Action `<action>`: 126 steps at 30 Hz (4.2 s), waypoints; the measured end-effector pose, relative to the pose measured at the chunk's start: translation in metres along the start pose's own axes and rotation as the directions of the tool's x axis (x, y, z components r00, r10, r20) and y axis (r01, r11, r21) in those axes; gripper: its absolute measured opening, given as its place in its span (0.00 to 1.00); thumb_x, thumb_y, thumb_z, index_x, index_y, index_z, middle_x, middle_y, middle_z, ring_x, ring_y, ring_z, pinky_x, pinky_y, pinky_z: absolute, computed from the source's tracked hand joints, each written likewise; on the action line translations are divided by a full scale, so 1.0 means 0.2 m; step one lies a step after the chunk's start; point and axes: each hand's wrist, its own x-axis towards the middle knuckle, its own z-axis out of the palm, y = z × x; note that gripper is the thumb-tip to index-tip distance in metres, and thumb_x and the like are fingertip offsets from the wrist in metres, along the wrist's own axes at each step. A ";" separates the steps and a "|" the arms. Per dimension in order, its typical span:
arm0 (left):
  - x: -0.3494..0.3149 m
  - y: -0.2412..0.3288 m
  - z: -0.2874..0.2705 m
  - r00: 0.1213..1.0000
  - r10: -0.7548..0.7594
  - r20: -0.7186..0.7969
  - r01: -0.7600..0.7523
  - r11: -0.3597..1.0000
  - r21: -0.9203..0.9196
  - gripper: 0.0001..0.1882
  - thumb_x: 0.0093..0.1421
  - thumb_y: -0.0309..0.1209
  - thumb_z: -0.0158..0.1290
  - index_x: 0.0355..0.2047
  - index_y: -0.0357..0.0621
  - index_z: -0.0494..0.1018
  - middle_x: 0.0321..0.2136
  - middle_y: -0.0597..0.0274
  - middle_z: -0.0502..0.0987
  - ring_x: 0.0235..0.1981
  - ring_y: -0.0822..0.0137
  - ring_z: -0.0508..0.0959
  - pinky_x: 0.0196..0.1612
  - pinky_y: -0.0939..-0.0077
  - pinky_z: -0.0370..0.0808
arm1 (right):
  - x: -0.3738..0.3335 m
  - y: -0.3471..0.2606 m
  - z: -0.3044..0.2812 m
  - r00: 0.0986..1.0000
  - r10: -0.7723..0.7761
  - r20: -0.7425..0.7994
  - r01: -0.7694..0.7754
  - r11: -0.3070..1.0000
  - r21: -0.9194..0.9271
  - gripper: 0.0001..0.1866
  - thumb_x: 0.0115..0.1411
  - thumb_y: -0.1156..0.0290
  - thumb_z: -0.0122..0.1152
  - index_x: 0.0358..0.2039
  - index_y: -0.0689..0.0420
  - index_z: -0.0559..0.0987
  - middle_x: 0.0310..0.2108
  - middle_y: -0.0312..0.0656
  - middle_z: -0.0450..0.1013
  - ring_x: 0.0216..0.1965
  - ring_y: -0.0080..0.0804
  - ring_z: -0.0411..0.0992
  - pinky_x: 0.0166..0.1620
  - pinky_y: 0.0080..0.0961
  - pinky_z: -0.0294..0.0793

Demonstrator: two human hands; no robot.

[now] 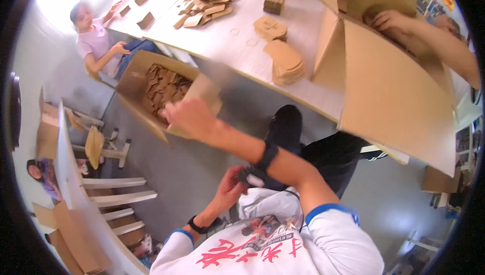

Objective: The recorder is shown folding and assembling small cardboard components and preparing them for packing.

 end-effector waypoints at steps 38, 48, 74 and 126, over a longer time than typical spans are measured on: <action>0.20 0.06 0.25 0.972 -0.020 0.234 0.023 1.000 -0.009 0.13 0.68 0.25 0.47 0.52 0.40 0.64 0.35 0.61 0.73 0.27 0.77 0.71 0.28 0.83 0.71 | -0.54 0.75 -0.64 0.744 0.610 -0.273 -0.668 0.690 -0.279 0.16 0.51 0.63 0.67 0.36 0.54 0.73 0.38 0.41 0.72 0.44 0.40 0.71 0.46 0.39 0.68; 0.20 0.06 0.24 0.970 -0.016 0.244 0.022 1.000 -0.020 0.13 0.68 0.26 0.48 0.52 0.40 0.64 0.36 0.61 0.73 0.27 0.77 0.71 0.28 0.83 0.71 | -0.50 0.74 -0.67 0.748 0.593 -0.299 -0.655 0.734 -0.182 0.25 0.51 0.63 0.64 0.48 0.59 0.72 0.42 0.48 0.70 0.45 0.45 0.71 0.48 0.40 0.69; 0.82 0.58 0.32 0.710 0.669 0.221 -0.632 0.466 0.619 0.17 0.61 0.20 0.53 0.50 0.39 0.65 0.47 0.51 0.68 0.45 0.57 0.71 0.47 0.67 0.71 | -0.53 0.78 -0.63 0.765 0.576 -0.288 -0.644 0.689 -0.333 0.26 0.53 0.58 0.64 0.48 0.60 0.76 0.39 0.44 0.78 0.41 0.40 0.73 0.46 0.37 0.67; 0.36 0.36 0.53 0.870 0.435 0.231 -0.437 0.468 0.768 0.33 0.47 0.29 0.66 0.52 0.39 0.65 0.41 0.51 0.73 0.39 0.50 0.76 0.43 0.64 0.73 | -1.26 0.01 -0.89 0.768 0.623 -0.151 -0.481 0.716 0.505 0.09 0.51 0.74 0.66 0.30 0.61 0.74 0.25 0.44 0.71 0.26 0.43 0.71 0.30 0.30 0.72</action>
